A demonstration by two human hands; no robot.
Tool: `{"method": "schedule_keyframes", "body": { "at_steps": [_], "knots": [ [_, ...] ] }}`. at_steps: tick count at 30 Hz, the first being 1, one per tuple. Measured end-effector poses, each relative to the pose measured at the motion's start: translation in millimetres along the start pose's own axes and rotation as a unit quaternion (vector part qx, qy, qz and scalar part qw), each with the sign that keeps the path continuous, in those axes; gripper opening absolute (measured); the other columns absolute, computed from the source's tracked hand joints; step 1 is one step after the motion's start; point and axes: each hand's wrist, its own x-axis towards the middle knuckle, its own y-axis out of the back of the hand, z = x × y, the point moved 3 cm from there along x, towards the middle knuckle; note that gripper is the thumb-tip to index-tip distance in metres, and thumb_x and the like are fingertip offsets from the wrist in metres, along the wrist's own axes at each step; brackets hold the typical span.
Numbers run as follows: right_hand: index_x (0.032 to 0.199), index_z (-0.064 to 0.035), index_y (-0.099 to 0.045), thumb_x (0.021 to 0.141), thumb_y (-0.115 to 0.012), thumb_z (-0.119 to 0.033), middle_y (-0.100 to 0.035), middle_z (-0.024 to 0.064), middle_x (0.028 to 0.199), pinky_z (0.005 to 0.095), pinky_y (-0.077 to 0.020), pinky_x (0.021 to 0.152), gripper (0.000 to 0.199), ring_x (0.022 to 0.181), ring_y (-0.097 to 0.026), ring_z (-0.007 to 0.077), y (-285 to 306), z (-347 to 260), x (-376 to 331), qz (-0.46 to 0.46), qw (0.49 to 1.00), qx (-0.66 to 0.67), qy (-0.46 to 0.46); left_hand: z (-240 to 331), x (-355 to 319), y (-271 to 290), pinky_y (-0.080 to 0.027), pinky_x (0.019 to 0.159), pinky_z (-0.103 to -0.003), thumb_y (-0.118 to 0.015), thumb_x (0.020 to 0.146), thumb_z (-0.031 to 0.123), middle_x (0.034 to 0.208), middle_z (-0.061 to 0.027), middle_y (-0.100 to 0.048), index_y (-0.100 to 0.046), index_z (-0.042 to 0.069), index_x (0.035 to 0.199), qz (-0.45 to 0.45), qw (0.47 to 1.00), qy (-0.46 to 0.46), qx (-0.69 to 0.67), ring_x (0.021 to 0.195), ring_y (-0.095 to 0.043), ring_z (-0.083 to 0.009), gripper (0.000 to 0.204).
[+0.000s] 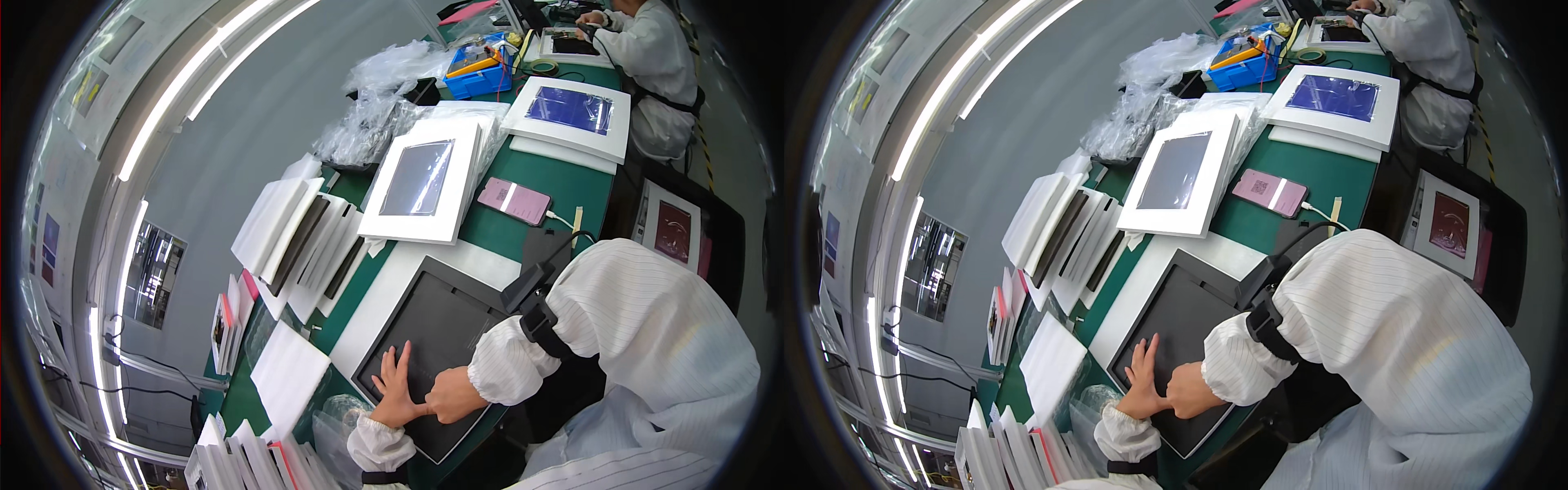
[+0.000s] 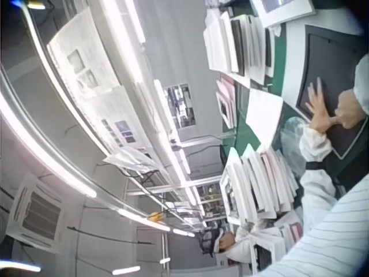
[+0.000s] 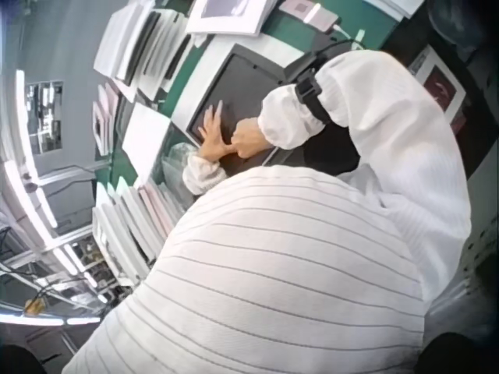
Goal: Assembling electronic display modules and frames at an industrial workstation.
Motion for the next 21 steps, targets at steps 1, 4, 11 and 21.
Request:
{"method": "schedule_keyframes", "body": {
  "at_steps": [1,4,11,21],
  "knots": [
    [0.068,0.0009,-0.063,0.065,-0.064,-0.008,-0.06,0.0158,0.071,0.037,-0.0518,0.046,0.01,0.062,-0.064,0.0297,2,0,3,0.001,1.0,0.006,0.016,-4,-6,2,0.004,0.098,-0.067,-0.087,0.045,0.044,0.146,-0.0277,0.0,-0.007,0.021,0.146,0.0,1.0,0.002,0.001,0.137,0.009,-0.0416,0.131],
    [0.066,-0.0004,-0.061,0.068,-0.063,-0.013,-0.056,0.0138,0.069,0.036,-0.0508,0.043,0.013,0.059,-0.063,0.0274,5,3,2,0.039,0.999,-0.009,0.009,-13,-6,3,0.003,0.098,-0.068,-0.086,0.039,0.054,0.146,-0.0278,-0.001,-0.01,0.024,0.146,0.013,1.0,-0.011,0.003,0.136,0.006,-0.0443,0.134],
    [0.056,-0.0044,-0.055,0.062,-0.063,-0.016,-0.048,0.0066,0.063,0.0314,-0.046,0.037,0.015,0.051,-0.059,0.0188,7,7,-17,0.101,0.992,-0.077,-0.028,-8,5,-1,0.004,0.096,-0.07,-0.087,0.035,0.05,0.145,-0.0283,0.0,-0.014,0.026,0.144,0.022,0.999,-0.044,0.02,0.135,0.008,-0.0452,0.133],
    [0.08,-0.0138,-0.06,0.078,-0.066,-0.027,-0.053,0.0042,0.084,0.0348,-0.0455,0.074,0.014,0.084,-0.057,0.0219,2,28,-31,0.055,0.957,0.178,-0.221,-5,-1,-1,0.005,0.097,-0.069,-0.088,0.037,0.047,0.145,-0.0284,0.001,-0.012,0.026,0.145,0.016,0.999,-0.023,0.017,0.135,0.009,-0.0447,0.134]
  ]
}}
